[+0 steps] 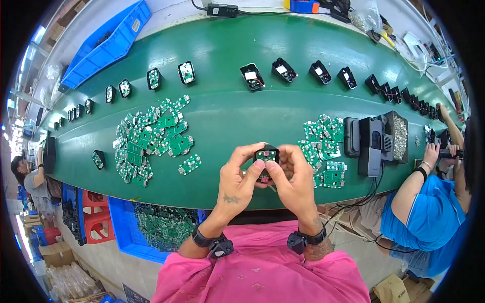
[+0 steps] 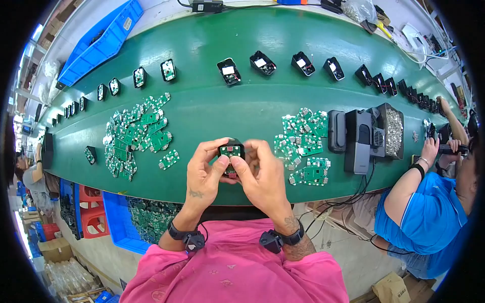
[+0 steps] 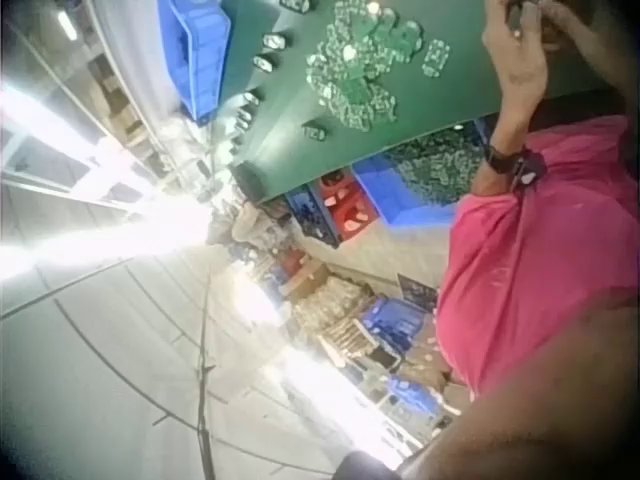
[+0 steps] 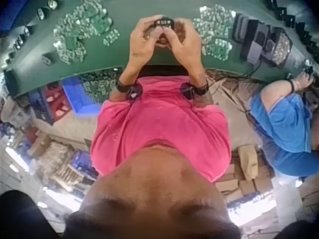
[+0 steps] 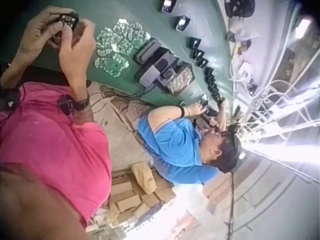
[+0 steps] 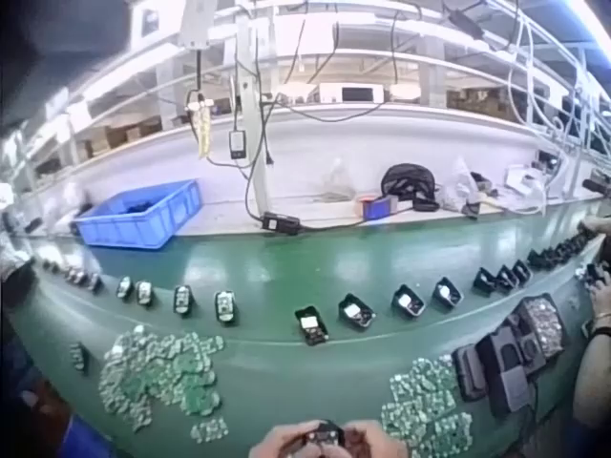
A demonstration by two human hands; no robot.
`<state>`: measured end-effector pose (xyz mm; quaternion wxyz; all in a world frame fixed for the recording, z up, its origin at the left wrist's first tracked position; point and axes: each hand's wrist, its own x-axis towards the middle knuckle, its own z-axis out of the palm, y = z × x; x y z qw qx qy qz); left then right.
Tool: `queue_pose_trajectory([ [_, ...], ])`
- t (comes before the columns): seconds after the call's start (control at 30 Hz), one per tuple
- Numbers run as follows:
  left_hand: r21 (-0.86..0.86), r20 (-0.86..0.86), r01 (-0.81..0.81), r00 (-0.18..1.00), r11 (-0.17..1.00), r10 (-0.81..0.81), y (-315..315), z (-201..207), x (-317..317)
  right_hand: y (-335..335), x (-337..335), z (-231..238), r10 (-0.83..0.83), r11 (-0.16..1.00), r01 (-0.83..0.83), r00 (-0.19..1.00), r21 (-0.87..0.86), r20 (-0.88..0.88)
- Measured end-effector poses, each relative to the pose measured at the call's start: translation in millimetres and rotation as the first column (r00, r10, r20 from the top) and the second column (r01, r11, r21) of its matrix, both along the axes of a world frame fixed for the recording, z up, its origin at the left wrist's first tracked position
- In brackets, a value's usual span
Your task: Assembling small electronic components into plastic housings on a production line.
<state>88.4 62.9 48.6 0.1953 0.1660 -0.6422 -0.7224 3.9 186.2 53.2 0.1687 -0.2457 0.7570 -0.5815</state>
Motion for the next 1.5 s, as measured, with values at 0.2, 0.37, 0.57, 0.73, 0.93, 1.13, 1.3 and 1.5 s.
queue_pose_trajectory([
  [0.2,0.156,0.047,0.01,0.999,0.988,-0.018,-2,0,1,-5,-3,3,0.114,0.991,-0.117,0.993,-0.067,-0.037],
  [0.37,0.19,0.138,0.036,0.988,0.981,-0.062,-9,5,-2,-5,-4,8,0.131,0.991,-0.127,0.988,0.049,-0.083],
  [0.57,0.214,0.164,0.093,0.978,0.972,-0.13,-17,7,-3,-7,-12,6,0.165,0.986,-0.156,0.973,0.065,-0.164],
  [0.73,0.249,0.168,0.092,0.976,0.964,-0.136,-18,8,-4,-11,-14,5,0.187,0.978,-0.172,0.973,0.116,-0.138],
  [0.93,0.288,0.135,0.09,0.982,0.953,-0.133,-19,0,-3,-11,-18,3,0.208,0.977,-0.197,0.964,0.082,-0.162],
  [1.13,0.19,0.079,0.025,0.996,0.981,-0.04,-14,-9,-4,-20,-10,-9,0.158,0.987,-0.158,0.978,0.007,-0.136],
  [1.3,0.043,0.081,-0.062,0.995,0.997,0.059,-14,-2,2,-28,-4,-9,0.171,0.98,-0.168,0.985,-0.107,0.023],
  [1.5,-0.076,0.165,-0.096,0.98,0.992,0.108,-61,17,7,-68,0,-12,0.19,0.969,-0.188,0.982,-0.161,0.002],
])
